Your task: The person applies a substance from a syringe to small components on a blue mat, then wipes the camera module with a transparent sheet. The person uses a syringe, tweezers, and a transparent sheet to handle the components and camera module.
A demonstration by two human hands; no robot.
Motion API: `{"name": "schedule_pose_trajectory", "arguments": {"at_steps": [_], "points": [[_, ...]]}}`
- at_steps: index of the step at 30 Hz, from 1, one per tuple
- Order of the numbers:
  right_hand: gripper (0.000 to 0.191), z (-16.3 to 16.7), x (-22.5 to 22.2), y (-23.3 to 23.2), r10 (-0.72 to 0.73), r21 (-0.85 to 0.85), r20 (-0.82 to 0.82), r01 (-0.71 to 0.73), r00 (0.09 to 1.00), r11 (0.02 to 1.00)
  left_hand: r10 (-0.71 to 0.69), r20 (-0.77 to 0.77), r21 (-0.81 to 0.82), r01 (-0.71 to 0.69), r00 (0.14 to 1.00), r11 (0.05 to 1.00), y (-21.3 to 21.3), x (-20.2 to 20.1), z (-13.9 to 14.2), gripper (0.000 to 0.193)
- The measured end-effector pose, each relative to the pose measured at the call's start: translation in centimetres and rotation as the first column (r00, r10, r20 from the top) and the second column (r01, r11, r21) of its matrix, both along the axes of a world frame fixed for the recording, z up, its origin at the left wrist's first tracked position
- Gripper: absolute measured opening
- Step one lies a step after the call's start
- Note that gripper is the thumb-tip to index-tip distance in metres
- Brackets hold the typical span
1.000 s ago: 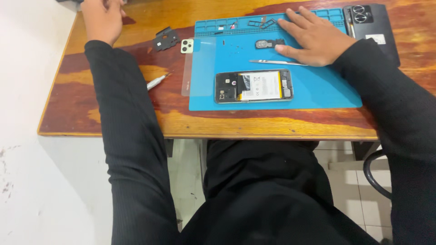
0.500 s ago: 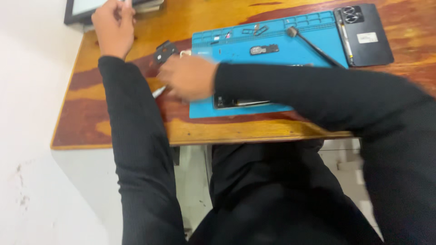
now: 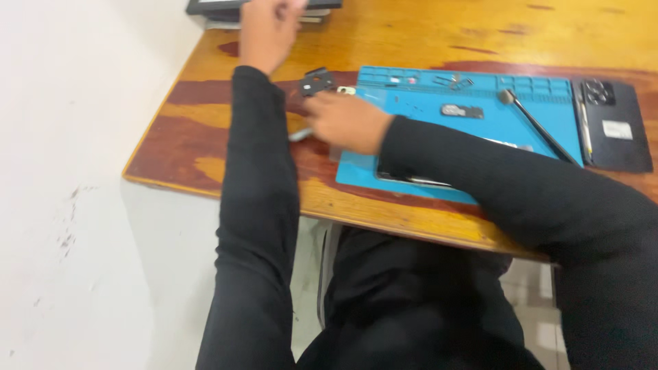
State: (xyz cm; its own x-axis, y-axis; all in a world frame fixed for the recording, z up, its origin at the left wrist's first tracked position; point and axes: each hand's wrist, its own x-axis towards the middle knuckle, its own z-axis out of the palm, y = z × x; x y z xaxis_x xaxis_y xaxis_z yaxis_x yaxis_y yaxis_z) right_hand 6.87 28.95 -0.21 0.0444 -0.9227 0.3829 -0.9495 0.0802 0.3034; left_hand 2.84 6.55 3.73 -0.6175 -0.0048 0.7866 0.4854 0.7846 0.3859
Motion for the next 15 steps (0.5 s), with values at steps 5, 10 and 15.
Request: {"name": "schedule_pose_trajectory", "arguments": {"at_steps": [5,10,15], "points": [[0.022,4.5,-0.5,8.6,-0.153,0.035,0.216,0.149,0.964,0.988,-0.099,-0.048,0.013,0.1,0.994,0.995,3.4,0.2,0.6,0.03],[0.026,5.2,0.7,17.7,-0.142,-0.237,0.497,0.292,0.856,0.927,-0.28,0.05,-0.075,0.283,0.959,0.956,8.7,0.7,-0.1,0.034],[0.027,5.0,-0.1,24.1,-0.046,-0.377,0.731,0.459,0.681,0.804,-0.495,0.211,-0.014,0.509,0.843,0.861,14.7,1.6,-1.4,0.039]]}}
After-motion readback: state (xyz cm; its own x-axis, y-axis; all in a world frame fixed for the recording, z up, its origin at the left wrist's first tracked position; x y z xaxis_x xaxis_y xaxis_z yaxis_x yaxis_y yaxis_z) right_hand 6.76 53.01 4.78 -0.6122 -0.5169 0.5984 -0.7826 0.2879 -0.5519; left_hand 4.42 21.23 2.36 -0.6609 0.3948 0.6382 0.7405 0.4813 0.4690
